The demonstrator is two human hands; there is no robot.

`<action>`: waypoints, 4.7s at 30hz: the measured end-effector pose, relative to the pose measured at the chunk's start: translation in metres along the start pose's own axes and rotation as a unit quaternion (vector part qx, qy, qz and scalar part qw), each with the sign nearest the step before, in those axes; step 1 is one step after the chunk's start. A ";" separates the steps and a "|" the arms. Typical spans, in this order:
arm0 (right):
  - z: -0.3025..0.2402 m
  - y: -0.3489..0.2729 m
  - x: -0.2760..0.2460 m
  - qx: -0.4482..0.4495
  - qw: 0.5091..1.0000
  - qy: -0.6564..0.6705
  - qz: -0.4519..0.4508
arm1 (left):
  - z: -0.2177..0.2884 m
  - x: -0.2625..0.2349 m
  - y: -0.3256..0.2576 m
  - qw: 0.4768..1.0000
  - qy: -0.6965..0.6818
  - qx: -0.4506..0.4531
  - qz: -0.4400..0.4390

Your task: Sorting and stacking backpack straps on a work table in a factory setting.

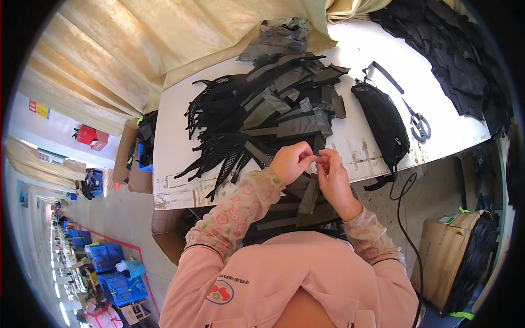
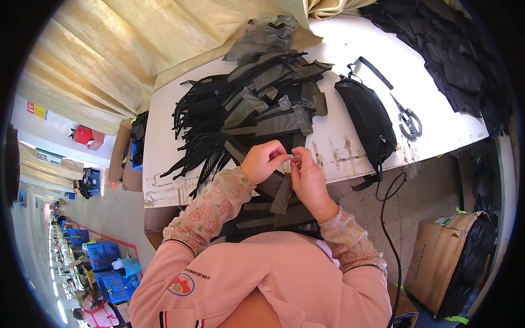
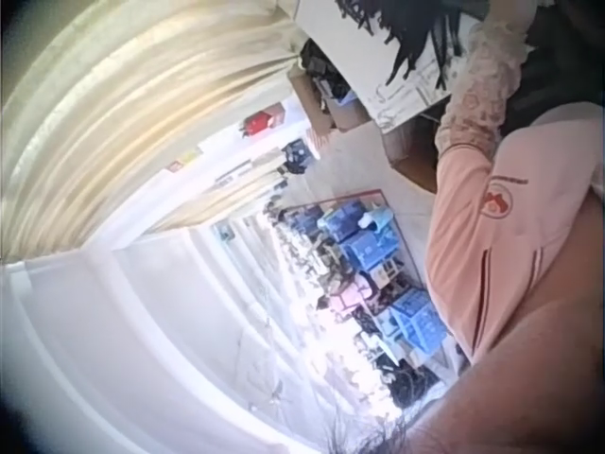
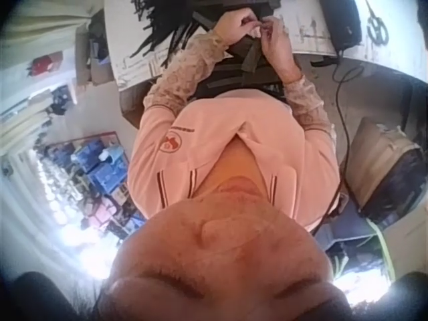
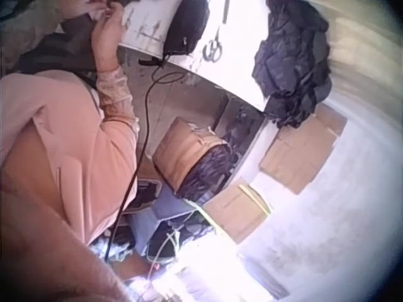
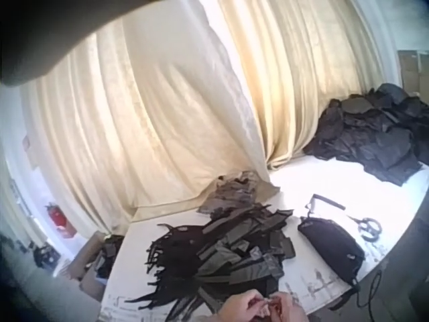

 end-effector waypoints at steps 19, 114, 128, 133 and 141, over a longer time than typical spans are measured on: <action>-0.023 -0.011 0.006 -0.109 0.986 -0.121 0.043 | -0.017 0.002 -0.017 0.997 -0.059 -0.040 -0.044; -0.052 -0.037 0.110 -0.307 0.895 -0.237 -0.222 | -0.020 0.057 -0.204 0.924 0.079 -0.135 -0.349; 0.008 0.058 0.077 -0.167 0.971 -0.172 -0.025 | -0.023 0.042 -0.239 0.910 0.222 -0.146 -0.319; 0.046 0.104 0.020 0.042 0.967 -0.233 0.094 | 0.005 0.027 -0.200 0.955 0.173 -0.055 -0.236; -0.014 0.046 0.023 -0.059 0.998 -0.004 -0.018 | 0.022 -0.038 -0.066 0.979 0.173 0.100 0.048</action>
Point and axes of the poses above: each hand's wrist, its own y-axis towards the middle knuckle, its own x-axis out of the palm, z = x × y, the point moved 10 cm from there along y, towards the middle knuckle, and after that the axes turned 13 degrees about x, right-handed, at the moved point
